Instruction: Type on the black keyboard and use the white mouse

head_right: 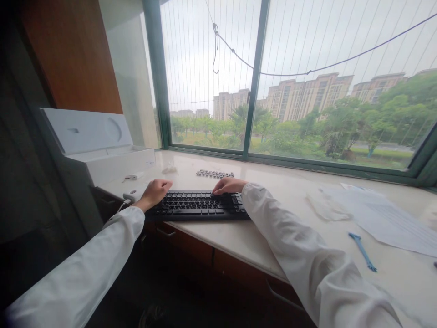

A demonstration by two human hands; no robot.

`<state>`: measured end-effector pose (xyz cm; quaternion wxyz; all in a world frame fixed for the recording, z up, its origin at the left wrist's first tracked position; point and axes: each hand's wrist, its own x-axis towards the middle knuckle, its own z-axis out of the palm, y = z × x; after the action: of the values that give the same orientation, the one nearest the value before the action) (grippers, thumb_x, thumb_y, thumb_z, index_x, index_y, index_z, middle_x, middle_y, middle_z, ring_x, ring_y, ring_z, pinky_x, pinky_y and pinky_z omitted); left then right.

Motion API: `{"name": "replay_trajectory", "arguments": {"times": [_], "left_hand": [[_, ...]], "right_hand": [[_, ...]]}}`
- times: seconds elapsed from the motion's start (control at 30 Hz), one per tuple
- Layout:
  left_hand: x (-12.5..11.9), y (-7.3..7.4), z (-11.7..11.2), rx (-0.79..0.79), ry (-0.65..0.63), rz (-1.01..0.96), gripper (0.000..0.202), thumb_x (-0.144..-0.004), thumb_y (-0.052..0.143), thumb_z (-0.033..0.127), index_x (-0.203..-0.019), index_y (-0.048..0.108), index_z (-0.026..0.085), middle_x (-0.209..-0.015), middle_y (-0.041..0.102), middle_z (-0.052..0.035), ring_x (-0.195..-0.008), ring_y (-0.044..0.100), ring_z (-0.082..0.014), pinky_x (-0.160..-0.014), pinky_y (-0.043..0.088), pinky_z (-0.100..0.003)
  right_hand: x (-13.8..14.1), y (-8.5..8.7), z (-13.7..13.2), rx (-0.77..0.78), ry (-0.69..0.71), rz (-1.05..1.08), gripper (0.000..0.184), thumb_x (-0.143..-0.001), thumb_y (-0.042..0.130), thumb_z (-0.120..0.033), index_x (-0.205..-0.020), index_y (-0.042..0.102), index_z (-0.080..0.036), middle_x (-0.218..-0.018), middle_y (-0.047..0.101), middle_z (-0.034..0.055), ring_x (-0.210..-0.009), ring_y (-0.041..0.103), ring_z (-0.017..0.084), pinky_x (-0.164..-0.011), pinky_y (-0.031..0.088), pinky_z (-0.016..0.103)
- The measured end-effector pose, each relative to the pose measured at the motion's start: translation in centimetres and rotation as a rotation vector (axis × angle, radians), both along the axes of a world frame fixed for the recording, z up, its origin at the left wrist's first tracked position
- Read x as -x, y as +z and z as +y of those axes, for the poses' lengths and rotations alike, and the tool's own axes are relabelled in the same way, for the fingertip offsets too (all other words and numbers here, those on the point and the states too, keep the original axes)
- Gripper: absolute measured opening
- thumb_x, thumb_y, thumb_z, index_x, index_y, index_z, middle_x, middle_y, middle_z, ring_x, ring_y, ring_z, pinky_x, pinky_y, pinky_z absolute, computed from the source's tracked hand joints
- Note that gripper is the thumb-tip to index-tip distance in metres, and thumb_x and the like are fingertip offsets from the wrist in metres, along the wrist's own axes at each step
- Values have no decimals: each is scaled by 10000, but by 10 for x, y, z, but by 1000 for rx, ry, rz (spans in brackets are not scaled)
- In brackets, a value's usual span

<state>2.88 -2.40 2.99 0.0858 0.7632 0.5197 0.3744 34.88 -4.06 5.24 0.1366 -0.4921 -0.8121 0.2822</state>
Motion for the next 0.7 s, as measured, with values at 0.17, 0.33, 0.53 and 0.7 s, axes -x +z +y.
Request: {"name": "replay_trajectory", "arguments": {"times": [0.17,0.33,0.53,0.7], "left_hand": [[-40,20,-15,-14,-173,250,431,-813,415,422,-458,471,183,-464,442,-10,-483,359,-119,-531,209,-274],[-76,25,-21,52,-259,297,383,-778,498,503,-651,684,192,-646,648,-55,-610,539,-159,-587,328,-252],[-107,21,-20,118,-272,264,362,-716,584,543,-836,756,249,-788,706,-50,-743,617,-185,-669,428,-259],[-118,15,-16,199,-243,257,401,-652,635,597,-828,769,262,-776,714,-59,-758,633,-189,-684,450,-255]], "right_hand": [[0,-1,0,-29,5,0,469,-668,686,-574,-915,752,-180,-906,728,47,-876,627,201,-814,419,277],[-1,-5,1,-64,17,12,523,-659,665,-623,-913,743,-172,-858,715,43,-813,603,181,-718,412,255],[-2,-10,-1,-108,-23,8,568,-655,631,-663,-884,743,-155,-722,666,18,-676,533,137,-600,358,241],[0,-9,-3,-118,-32,-4,583,-639,642,-658,-888,751,-142,-667,638,15,-628,491,121,-576,330,240]]}}
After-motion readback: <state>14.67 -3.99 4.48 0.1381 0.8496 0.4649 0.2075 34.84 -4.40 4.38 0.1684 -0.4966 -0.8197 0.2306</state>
